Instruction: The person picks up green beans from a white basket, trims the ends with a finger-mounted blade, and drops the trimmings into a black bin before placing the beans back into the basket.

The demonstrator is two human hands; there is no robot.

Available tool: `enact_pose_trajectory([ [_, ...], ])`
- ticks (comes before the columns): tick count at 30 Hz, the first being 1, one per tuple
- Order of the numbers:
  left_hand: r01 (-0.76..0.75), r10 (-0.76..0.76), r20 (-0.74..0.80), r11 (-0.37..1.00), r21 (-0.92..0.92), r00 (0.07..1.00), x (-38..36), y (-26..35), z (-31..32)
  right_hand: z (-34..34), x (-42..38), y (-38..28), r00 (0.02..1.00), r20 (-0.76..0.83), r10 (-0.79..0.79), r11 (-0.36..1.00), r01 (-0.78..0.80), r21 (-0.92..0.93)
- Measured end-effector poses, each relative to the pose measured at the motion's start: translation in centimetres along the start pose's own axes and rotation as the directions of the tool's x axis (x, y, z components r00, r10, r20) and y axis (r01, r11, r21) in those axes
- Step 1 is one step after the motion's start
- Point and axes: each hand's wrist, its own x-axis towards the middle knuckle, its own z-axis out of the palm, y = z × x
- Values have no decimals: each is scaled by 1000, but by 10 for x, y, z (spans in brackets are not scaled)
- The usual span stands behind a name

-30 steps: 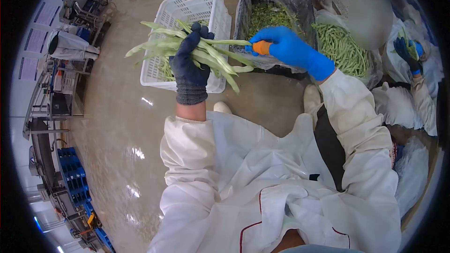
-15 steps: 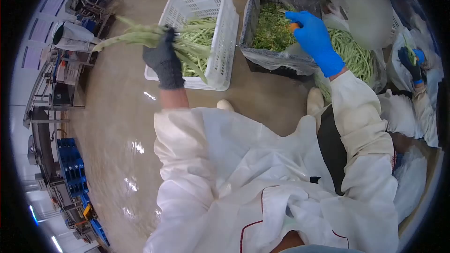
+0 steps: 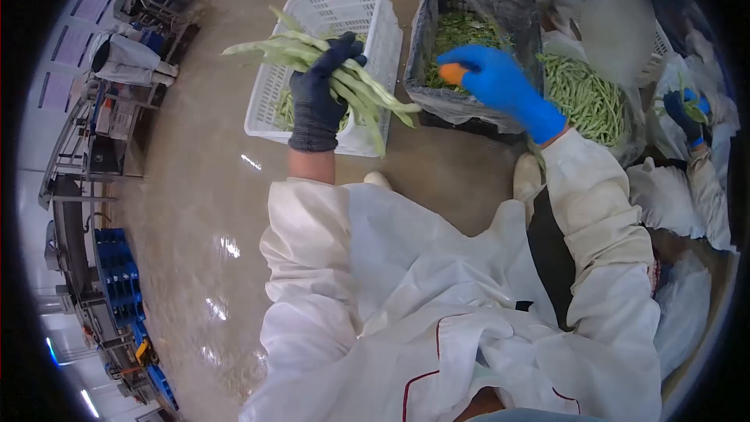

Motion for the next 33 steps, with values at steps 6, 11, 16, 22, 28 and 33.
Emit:
enact_pose_trajectory([
  [6,103,-102,-122,995,0,987,-8,-16,52,28,-10,-30,931,313,189,938,-265,223],
  [11,117,-117,2,992,38,993,-8,-14,49,11,-11,-14,902,401,161,913,-290,287],
  [16,192,-193,-9,972,136,981,-14,0,53,5,-22,-26,866,486,118,917,-283,281],
  [22,111,-160,51,848,518,986,-17,-11,57,-1,-15,-8,995,-48,83,996,-82,25],
  [28,-32,-169,154,568,822,973,-21,-22,62,-25,-8,1,989,-33,-142,985,138,-108],
  [33,-160,-100,203,325,932,974,-25,-21,65,-26,-17,3,979,112,-172,887,203,-416],
])
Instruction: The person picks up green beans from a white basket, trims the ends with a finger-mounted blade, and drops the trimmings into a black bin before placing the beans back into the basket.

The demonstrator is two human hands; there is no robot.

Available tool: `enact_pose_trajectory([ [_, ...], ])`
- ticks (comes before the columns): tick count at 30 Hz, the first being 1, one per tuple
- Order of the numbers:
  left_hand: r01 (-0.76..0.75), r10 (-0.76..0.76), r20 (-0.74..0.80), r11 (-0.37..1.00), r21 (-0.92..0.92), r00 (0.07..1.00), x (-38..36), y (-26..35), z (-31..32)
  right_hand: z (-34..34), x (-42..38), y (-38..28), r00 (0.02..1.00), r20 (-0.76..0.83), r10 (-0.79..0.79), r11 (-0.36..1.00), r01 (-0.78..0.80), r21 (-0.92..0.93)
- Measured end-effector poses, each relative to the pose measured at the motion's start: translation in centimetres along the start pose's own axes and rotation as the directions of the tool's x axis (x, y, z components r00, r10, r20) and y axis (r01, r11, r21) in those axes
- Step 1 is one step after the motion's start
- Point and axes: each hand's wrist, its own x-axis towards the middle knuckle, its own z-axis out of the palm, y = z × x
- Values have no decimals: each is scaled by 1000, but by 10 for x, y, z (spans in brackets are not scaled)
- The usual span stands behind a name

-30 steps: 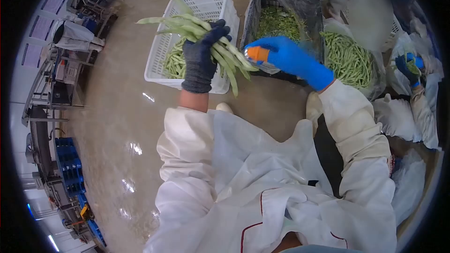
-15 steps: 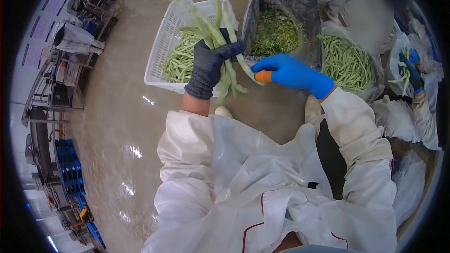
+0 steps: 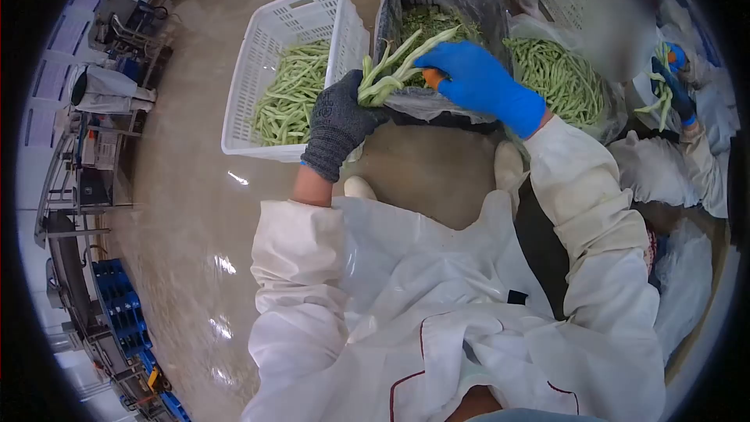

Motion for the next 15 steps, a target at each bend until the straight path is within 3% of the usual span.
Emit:
enact_pose_trajectory([
  [1,-2,2,4,1000,24,1000,0,1,0,0,0,-2,999,1,41,999,-41,21],
  [3,2,3,32,989,-145,999,-1,3,0,1,0,-5,993,4,122,991,-122,63],
  [4,5,5,46,974,-227,999,-2,3,1,0,1,-4,997,-36,70,994,-66,92],
  [5,107,-51,144,903,-416,988,-3,5,1,-1,3,-2,997,-78,19,993,-9,119],
  [7,333,-95,357,634,-698,929,-5,15,-5,-6,7,-7,991,-122,-52,982,73,175],
  [8,359,-93,365,513,-780,926,-9,24,-7,-8,7,-10,990,-125,-71,974,96,206],
  [11,381,-87,392,494,-781,916,-10,29,-13,-13,9,-13,988,-120,-95,949,126,289],
  [14,220,-31,274,686,-694,961,-5,13,-5,-14,6,-6,999,-27,-29,916,37,400],
  [15,128,-2,215,809,-573,977,-5,10,-2,-14,5,-4,1000,21,2,899,-11,438],
])
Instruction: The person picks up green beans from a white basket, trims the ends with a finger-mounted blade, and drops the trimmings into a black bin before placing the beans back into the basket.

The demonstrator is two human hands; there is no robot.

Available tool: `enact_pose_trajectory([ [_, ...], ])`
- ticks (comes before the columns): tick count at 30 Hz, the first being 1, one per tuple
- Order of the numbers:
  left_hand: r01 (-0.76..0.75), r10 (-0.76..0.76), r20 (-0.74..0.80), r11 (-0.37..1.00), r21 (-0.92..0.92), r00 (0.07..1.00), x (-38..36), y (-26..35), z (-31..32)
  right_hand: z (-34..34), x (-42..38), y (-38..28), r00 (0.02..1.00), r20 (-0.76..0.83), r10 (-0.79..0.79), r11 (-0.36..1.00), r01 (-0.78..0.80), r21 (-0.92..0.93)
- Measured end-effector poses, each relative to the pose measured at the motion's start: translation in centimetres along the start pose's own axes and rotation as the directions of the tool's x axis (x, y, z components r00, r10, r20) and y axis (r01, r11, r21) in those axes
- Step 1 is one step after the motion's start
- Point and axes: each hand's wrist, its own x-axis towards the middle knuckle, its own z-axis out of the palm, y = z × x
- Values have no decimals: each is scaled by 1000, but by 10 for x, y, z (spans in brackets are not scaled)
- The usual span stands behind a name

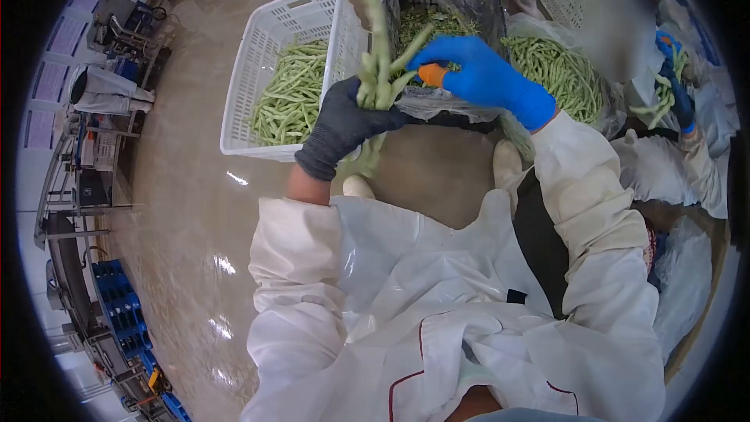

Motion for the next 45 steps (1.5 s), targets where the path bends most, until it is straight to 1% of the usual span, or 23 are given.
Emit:
enact_pose_trajectory([
  [2,-112,131,-28,925,364,991,1,-6,2,1,-3,5,998,50,-47,999,47,-6],
  [3,-64,98,-81,936,347,992,0,-5,5,1,-4,5,995,75,-69,998,70,-7],
  [6,-141,262,-90,742,656,961,-2,2,13,8,-4,5,998,14,-68,978,70,-199],
  [9,-183,216,-52,913,364,975,3,-4,11,15,2,3,996,-35,-81,878,55,-475],
  [12,-53,73,-118,986,160,990,5,2,18,26,3,-2,969,-220,-108,936,25,-350],
  [13,-54,83,-186,986,156,979,6,2,23,32,5,-12,922,-383,47,983,-112,-149],
  [16,-61,91,-347,993,99,934,8,2,33,29,11,-5,919,-299,259,903,-120,413],
  [17,-67,83,-369,996,55,926,9,1,33,29,11,-1,922,-290,255,869,-87,486],
  [20,-152,75,-458,980,-132,886,12,3,26,27,9,-3,935,-218,279,930,-207,305],
  [23,-258,-14,-591,891,-373,806,9,10,-8,41,-1,14,965,-60,254,904,-215,369],
  [26,-403,54,-661,829,-388,748,4,-5,-41,24,-12,39,943,-40,331,943,-329,39],
  [28,-417,-94,-636,680,-603,766,3,-12,-63,14,-17,55,930,-58,362,920,-367,-138],
  [29,-443,-109,-653,650,-617,750,1,-17,-73,9,-19,63,924,-69,376,896,-382,-226],
  [31,-455,17,-678,753,-475,735,-10,-21,-85,-2,-23,86,889,-141,436,753,-446,-484],
  [32,-436,12,-648,750,-498,761,-13,-32,-101,-8,-25,97,870,-185,456,653,-469,-595],
  [35,-468,66,-629,729,-500,775,-23,-50,-126,-29,-27,112,775,-374,508,428,-605,-671],
  [38,-491,-51,-615,550,-675,787,-32,-24,-121,-35,-31,137,861,-359,359,624,-508,-593],
  [39,-450,104,-473,539,-712,875,-32,-57,-144,-28,-25,127,904,-340,258,713,-416,-564],
  [41,-438,20,-551,630,-641,834,-26,-43,-124,-8,-6,78,949,-313,43,843,-203,-498],
  [42,-424,-20,-587,672,-608,809,-24,-39,-116,-4,3,55,966,-212,151,945,-204,-256],
  [43,-424,64,-571,739,-523,818,-22,-42,-112,1,10,35,970,-84,229,973,-229,5],
  [44,-432,149,-551,793,-430,821,-21,-45,-108,10,13,22,977,-12,211,971,-208,121],
  [45,-433,116,-587,790,-434,801,-17,-23,-90,18,15,12,981,56,185,952,-193,238],
])
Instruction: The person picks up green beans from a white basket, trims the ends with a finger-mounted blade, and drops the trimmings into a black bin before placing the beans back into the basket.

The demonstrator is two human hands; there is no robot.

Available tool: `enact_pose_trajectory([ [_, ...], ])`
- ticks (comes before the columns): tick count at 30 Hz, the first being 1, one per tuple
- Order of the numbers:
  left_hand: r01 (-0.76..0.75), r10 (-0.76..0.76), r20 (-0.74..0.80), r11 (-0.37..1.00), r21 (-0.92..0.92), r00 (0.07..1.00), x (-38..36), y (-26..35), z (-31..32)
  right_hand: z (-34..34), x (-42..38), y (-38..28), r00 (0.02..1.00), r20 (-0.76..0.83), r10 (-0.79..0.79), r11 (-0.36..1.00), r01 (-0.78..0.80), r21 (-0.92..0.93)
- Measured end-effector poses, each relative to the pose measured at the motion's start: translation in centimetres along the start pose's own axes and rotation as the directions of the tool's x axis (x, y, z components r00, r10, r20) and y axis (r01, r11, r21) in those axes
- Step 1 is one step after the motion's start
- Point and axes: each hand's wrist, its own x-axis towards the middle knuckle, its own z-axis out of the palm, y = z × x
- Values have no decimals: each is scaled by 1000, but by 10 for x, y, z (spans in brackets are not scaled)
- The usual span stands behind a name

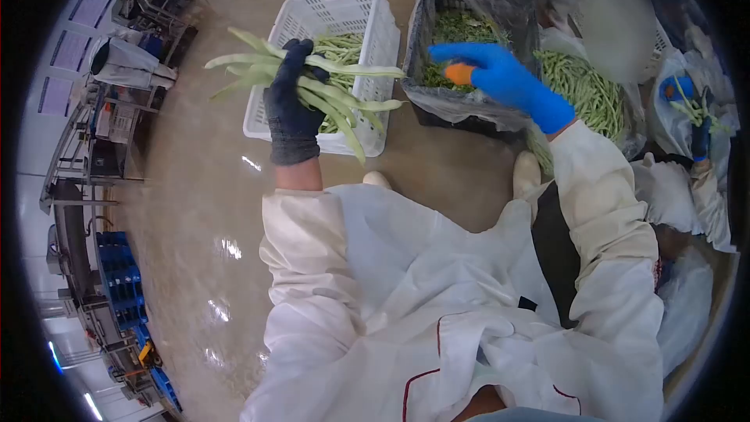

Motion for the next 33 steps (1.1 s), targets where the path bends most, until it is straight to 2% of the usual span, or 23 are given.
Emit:
enact_pose_trajectory([
  [1,-1,1,-53,1000,-4,999,-4,4,17,8,-1,-7,997,70,-21,993,12,119],
  [5,152,-153,6,972,-180,988,0,-5,23,22,-6,-28,979,131,156,967,-178,182],
  [6,192,-206,-42,958,-211,978,1,-5,26,21,-6,-28,975,145,171,956,-200,214],
  [7,200,-214,-48,958,-206,976,1,-5,26,20,-6,-28,970,158,186,944,-221,246],
  [10,212,-221,-45,965,-156,974,1,-7,27,19,-10,-35,988,107,107,962,-130,240],
  [12,204,-205,-17,977,-68,979,-2,-11,25,21,-14,-38,983,134,124,960,-153,233],
  [13,233,-237,-31,968,-96,971,-2,-12,26,23,-16,-39,980,149,132,959,-164,229],
  [15,288,-300,-57,945,-152,952,-1,-14,31,27,-21,-42,988,120,95,992,-105,74],
  [16,298,-303,-48,950,-96,952,-2,-13,33,30,-23,-44,991,109,75,997,-75,-6],
  [18,311,-310,-30,950,18,950,-5,-11,41,38,-30,-48,972,184,-145,982,165,-95],
  [20,410,-416,65,908,89,907,-9,-4,47,45,-29,-49,887,319,-333,898,402,-178],
  [21,455,-469,111,881,129,876,-12,-2,50,44,-29,-46,889,304,-342,882,416,-223],
  [22,407,-418,208,908,96,884,-16,-5,54,42,-28,-43,891,287,-350,864,426,-267],
  [23,420,-436,241,900,119,867,-21,-5,58,38,-28,-38,895,269,-357,846,432,-313],
  [25,441,-469,306,883,157,829,-30,-2,65,18,-17,-22,935,31,-353,833,329,-446],
  [26,446,-510,321,858,255,798,-31,-4,63,5,-11,-14,931,-87,-356,823,268,-502],
  [28,463,-544,346,837,293,764,-37,-6,63,-19,-3,-7,889,-261,-375,814,182,-551],
  [29,471,-561,355,825,312,748,-39,-7,62,-31,-1,-4,872,-354,-337,840,109,-531],
  [30,485,-573,352,817,312,740,-40,-7,61,-44,-1,0,847,-442,-296,864,40,-502],
  [32,495,-595,316,798,344,739,-39,-4,59,-81,-3,12,726,-584,-362,811,-64,-582],
  [33,501,-605,297,787,360,738,-39,-3,57,-100,-8,4,678,-673,-298,794,-216,-569],
])
